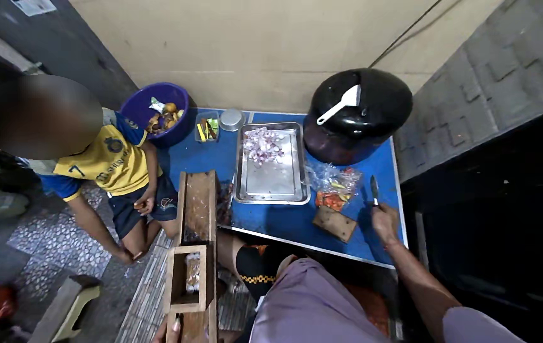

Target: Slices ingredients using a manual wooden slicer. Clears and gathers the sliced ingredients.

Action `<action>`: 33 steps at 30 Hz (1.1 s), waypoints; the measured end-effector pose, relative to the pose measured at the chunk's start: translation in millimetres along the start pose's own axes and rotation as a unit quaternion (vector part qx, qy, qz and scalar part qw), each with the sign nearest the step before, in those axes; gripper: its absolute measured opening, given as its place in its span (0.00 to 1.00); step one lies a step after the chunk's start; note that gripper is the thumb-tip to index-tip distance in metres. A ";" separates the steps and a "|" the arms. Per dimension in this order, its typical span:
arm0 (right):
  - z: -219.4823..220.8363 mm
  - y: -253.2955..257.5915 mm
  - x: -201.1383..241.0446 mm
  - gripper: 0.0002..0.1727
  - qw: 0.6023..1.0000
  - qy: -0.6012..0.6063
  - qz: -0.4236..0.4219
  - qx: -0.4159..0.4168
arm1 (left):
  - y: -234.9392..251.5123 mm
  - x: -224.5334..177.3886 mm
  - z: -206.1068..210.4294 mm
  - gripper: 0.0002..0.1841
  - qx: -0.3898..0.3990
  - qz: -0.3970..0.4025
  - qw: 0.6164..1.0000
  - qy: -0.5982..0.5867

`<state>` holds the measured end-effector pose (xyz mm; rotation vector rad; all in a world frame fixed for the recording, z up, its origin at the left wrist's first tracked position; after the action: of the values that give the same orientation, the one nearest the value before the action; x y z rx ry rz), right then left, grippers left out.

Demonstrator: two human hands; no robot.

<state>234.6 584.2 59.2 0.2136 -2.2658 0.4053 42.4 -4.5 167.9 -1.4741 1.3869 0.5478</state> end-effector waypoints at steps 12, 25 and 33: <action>38.9 -43.9 71.9 0.19 0.972 0.059 -0.208 0.092 | -4.1 -14.0 0.7 0.14 -0.021 -0.007 1.000 0.012; 248.5 -76.6 98.0 0.28 0.780 0.516 0.273 0.225 | -31.8 -13.7 -14.4 0.15 -0.046 -0.015 0.999 0.007; 246.3 -65.7 123.5 0.24 0.776 0.519 0.298 0.200 | -36.9 -7.4 -14.6 0.14 -0.058 -0.009 0.998 -0.002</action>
<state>0.1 432.3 12.7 -0.4520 -1.0633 1.0367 70.5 -19.4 192.9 -1.5764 1.3564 0.6283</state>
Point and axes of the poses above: each hand's wrist, its own y-axis towards the middle knuckle, its own z-axis out of the palm, x = y × z, the point moved 6 cm from there along y, towards the middle knuckle, and after that the axes turned 5 degrees about -z, right-handed, at the moved point
